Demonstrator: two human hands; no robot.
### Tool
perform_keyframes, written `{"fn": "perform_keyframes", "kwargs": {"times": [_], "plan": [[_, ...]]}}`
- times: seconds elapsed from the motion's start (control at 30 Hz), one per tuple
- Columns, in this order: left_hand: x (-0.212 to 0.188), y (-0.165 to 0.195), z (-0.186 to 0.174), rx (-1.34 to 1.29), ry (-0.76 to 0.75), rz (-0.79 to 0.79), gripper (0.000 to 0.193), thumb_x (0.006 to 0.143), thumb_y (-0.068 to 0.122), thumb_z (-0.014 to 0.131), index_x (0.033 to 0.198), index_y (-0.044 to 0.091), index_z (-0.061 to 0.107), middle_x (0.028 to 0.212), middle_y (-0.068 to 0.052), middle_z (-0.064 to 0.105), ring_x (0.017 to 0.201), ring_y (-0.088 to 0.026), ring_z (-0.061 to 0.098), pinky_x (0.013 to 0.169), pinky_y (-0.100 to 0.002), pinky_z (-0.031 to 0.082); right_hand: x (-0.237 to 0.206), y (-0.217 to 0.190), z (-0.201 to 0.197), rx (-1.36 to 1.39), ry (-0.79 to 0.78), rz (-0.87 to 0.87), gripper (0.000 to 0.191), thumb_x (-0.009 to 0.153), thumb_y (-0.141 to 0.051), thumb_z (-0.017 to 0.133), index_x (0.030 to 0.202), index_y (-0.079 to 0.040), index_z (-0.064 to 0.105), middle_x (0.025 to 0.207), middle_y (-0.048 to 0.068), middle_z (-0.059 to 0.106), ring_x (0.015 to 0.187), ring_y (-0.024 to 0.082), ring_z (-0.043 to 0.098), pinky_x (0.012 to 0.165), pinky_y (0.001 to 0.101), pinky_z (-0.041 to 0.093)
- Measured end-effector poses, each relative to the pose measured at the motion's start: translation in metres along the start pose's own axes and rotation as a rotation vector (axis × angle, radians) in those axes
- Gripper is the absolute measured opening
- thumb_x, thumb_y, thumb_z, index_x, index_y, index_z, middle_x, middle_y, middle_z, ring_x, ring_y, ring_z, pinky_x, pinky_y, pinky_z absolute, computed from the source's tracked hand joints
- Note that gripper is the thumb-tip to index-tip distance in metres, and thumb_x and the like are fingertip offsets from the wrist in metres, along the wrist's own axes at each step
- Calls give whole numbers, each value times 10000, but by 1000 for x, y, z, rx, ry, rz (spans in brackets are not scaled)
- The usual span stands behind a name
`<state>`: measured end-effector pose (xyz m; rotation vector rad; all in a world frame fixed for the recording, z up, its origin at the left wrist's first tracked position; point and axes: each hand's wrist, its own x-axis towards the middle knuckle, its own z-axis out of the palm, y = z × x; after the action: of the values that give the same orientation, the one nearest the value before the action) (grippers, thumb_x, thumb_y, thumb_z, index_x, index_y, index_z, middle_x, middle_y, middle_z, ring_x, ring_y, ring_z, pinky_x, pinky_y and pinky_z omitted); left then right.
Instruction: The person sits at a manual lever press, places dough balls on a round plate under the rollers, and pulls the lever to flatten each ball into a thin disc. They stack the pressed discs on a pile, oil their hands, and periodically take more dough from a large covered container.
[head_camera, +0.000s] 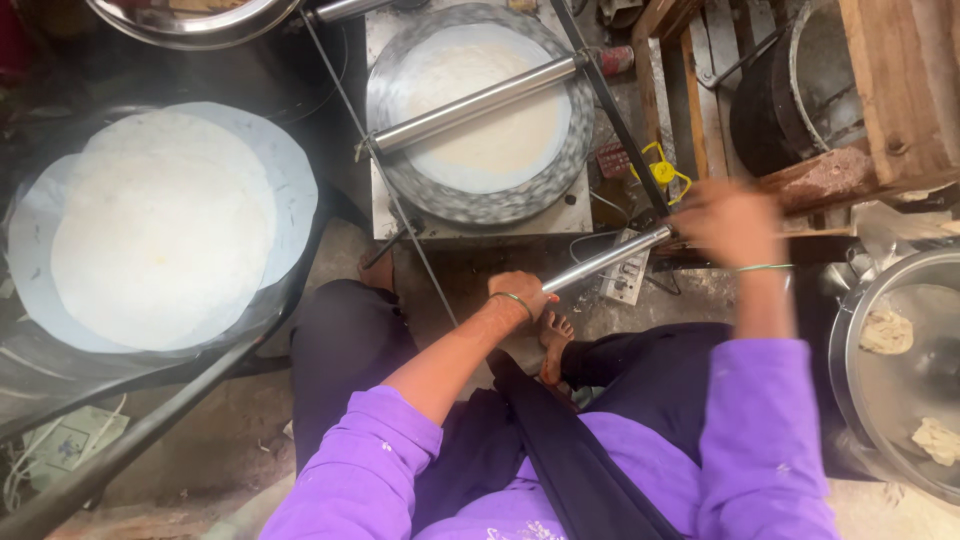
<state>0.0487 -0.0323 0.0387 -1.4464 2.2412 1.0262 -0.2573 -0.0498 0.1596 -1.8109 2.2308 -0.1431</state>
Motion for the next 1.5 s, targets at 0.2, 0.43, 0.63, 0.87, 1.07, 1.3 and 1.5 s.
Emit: {"fn": "perform_keyframes", "kwargs": {"times": [0.2,0.43,0.63,0.87,1.07,1.3,1.5], "plan": [[-28,-64,-73,-48,892,-144,452,1000,441,551,891,49,746,858,-193,738,802,-392,713,706,-508,568,-23,-107,126,-358,-469,-746,524,657,-296,892,1087,-78,684,1055,140,710,1082,354,654,958,477,509],[-46,-181,-85,-371,547,-720,365,891,284,628,1174,69,712,1283,-198,675,1199,-372,648,959,-461,547,-18,-109,150,-354,-469,-699,270,705,-212,722,969,-169,763,901,151,741,888,373,720,776,490,584],[-40,-169,-58,-547,341,-807,638,940,281,605,1516,112,390,1482,-182,542,1399,-377,485,1135,-484,397,-33,-121,85,-357,-403,-686,246,668,-210,719,901,-147,766,860,146,741,887,356,714,774,486,571],[-57,-157,-81,-202,550,-744,292,874,171,676,1148,125,766,1236,-129,722,1248,-329,621,1050,-476,461,-43,-136,37,-303,-370,-720,200,670,-235,736,855,-163,754,816,139,733,849,357,709,752,489,561],[-58,-149,-87,-299,848,-396,166,771,260,800,920,191,820,923,-150,760,917,-351,717,821,-466,552,-44,-135,29,-333,-330,-743,194,690,-248,747,864,-161,749,818,142,729,848,354,713,758,493,553],[-47,-151,-84,-254,889,-444,149,780,242,800,919,190,818,920,-140,758,929,-347,718,804,-469,562,-41,-135,37,-327,-353,-746,208,698,-240,750,892,-165,751,821,144,730,853,354,712,757,492,557],[-49,-156,-86,-237,851,-497,158,787,226,792,925,149,803,941,-151,758,950,-351,718,800,-470,566,-37,-133,49,-349,-404,-728,230,694,-228,759,915,-166,749,838,141,737,865,355,714,779,487,560]]}}
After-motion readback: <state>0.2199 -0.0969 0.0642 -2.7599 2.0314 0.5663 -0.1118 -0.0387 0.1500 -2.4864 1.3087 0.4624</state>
